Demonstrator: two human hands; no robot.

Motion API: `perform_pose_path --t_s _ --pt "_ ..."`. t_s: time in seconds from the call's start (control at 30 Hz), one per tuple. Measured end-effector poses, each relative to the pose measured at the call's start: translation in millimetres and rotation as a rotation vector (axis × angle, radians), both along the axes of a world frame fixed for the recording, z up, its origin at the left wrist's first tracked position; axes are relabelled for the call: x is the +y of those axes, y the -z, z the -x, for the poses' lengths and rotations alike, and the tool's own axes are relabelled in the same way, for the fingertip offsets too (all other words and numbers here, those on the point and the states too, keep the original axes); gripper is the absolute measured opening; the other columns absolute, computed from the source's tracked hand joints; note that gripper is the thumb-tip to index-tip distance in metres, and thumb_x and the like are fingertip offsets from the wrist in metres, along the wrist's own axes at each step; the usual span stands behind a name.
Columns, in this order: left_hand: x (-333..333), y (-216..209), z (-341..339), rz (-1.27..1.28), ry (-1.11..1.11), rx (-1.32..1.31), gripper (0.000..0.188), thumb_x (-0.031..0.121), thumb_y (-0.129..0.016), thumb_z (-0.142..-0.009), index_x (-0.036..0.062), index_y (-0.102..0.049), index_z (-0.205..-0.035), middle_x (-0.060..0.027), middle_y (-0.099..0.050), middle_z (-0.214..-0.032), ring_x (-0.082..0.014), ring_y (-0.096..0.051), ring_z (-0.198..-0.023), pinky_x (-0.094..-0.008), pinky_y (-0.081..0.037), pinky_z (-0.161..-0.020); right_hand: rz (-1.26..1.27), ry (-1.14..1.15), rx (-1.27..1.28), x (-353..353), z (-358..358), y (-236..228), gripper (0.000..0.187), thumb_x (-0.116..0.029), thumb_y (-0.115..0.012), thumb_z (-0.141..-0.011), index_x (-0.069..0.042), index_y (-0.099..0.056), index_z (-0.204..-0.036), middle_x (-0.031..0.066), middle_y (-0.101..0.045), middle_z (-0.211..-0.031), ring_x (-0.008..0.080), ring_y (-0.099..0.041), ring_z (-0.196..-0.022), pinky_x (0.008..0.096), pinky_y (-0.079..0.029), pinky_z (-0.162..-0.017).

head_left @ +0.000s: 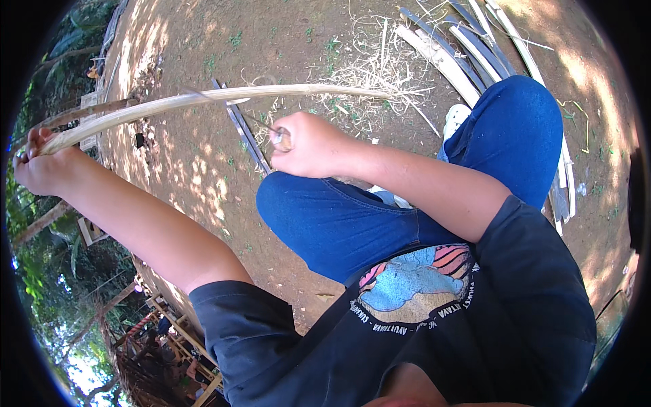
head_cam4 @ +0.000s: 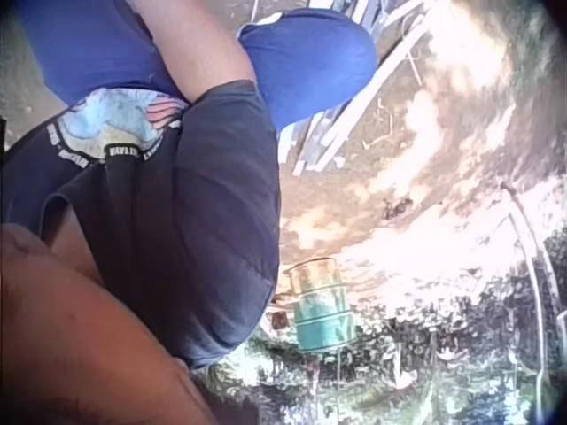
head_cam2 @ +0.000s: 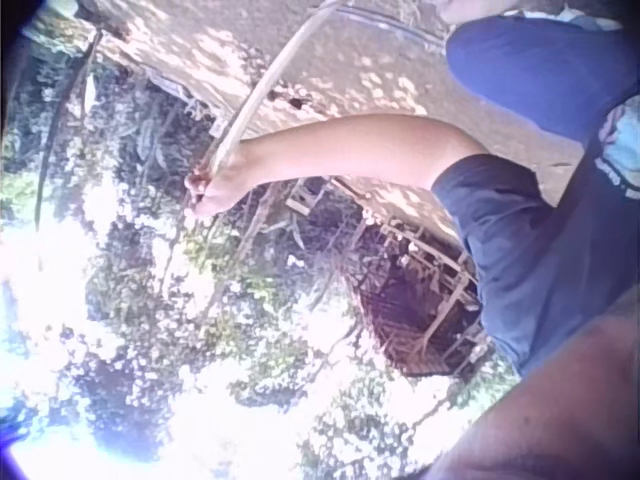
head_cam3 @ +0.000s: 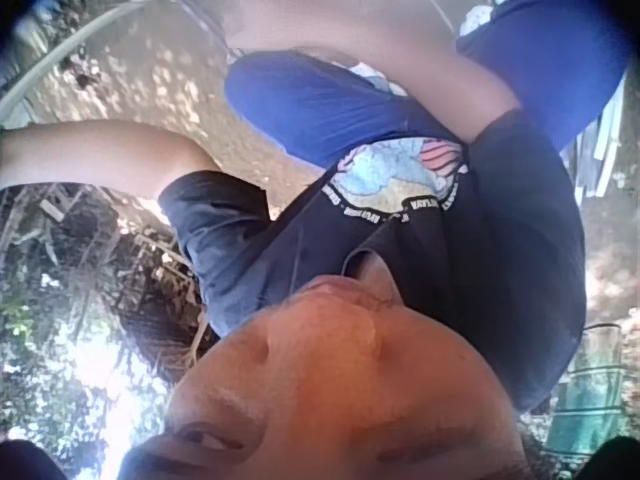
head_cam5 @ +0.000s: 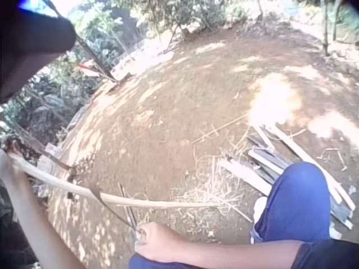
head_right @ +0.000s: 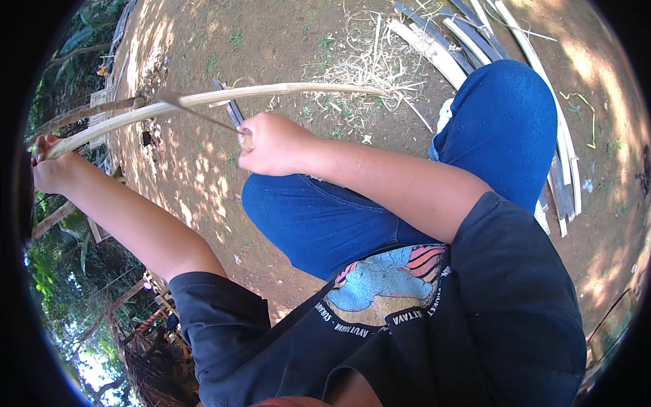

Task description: The person shaves a long strip of bamboo with a sickle while seated outdoors, removing thin layers of wood to smooth the surface.

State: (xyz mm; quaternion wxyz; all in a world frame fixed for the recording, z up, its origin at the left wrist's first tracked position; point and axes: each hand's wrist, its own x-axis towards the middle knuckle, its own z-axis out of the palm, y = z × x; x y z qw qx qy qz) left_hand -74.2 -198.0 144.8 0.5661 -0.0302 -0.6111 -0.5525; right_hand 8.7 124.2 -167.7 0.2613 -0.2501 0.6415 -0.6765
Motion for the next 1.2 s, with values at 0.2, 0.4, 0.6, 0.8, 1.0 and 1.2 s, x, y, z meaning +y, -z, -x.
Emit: perform_pose_path --t_s 0.2,0.4,0.6,0.8,1.0,1.2 --pt "11 1 11 0.012 0.041 0.015 0.019 0.017 -0.038 -0.091 0.0096 -0.039 -0.074 -0.0025 -0.042 -0.060 -0.0214 -0.055 -0.062 -0.0364 -0.043 -0.065 -0.233 -0.077 -0.140 8 13 39 0.016 -0.014 -0.066 -0.075 -0.004 -0.054 -0.072 0.0080 -0.058 -0.063 0.0185 -0.056 -0.058 0.0368 -0.044 -0.056" --pt "-19 -5 12 0.006 0.086 -0.019 0.017 0.017 -0.040 -0.089 0.0092 -0.040 -0.074 -0.0027 -0.043 -0.059 -0.0219 -0.056 -0.064 -0.0373 -0.042 -0.066 -0.253 0.002 -0.082 22 12 50 0.014 -0.015 -0.066 -0.074 -0.003 -0.059 -0.078 0.0092 -0.060 -0.066 0.0192 -0.057 -0.059 0.0363 -0.046 -0.058" --pt "26 6 23 -0.011 -0.017 0.002 0.019 0.017 -0.039 -0.089 0.0101 -0.041 -0.072 -0.0018 -0.043 -0.058 -0.0218 -0.056 -0.065 -0.0371 -0.042 -0.070 -0.076 0.022 0.027 17 -2 18 0.016 -0.016 -0.064 -0.077 -0.001 -0.059 -0.080 0.0094 -0.060 -0.066 0.0201 -0.057 -0.057 0.0356 -0.049 -0.060" --pt "-6 1 14 -0.022 0.040 -0.048 0.023 0.021 -0.037 -0.093 0.0111 -0.041 -0.072 -0.0028 -0.045 -0.059 -0.0209 -0.056 -0.068 -0.0364 -0.042 -0.076 -0.279 -0.005 -0.296 35 7 49 0.016 -0.010 -0.064 -0.078 -0.006 -0.050 -0.071 0.0023 -0.054 -0.063 0.0123 -0.049 -0.050 0.0312 -0.044 -0.051" --pt "16 6 27 0.011 -0.121 0.017 0.015 0.013 -0.038 -0.090 0.0049 -0.041 -0.077 -0.0092 -0.054 -0.064 -0.0238 -0.062 -0.066 -0.0356 -0.044 -0.065 0.064 0.071 0.054 19 -14 8 0.016 -0.014 -0.065 -0.075 -0.002 -0.054 -0.074 0.0069 -0.053 -0.059 0.0157 -0.050 -0.056 0.0349 -0.042 -0.055" --pt "-27 -10 29 0.041 -0.118 0.066 0.011 0.007 -0.039 -0.088 -0.0032 -0.042 -0.084 -0.0154 -0.056 -0.065 -0.0257 -0.061 -0.060 -0.0351 -0.044 -0.057 -0.240 -0.003 -0.229 39 6 60 0.017 -0.012 -0.065 -0.075 -0.006 -0.049 -0.070 0.0026 -0.048 -0.058 0.0118 -0.046 -0.054 0.0324 -0.040 -0.054"
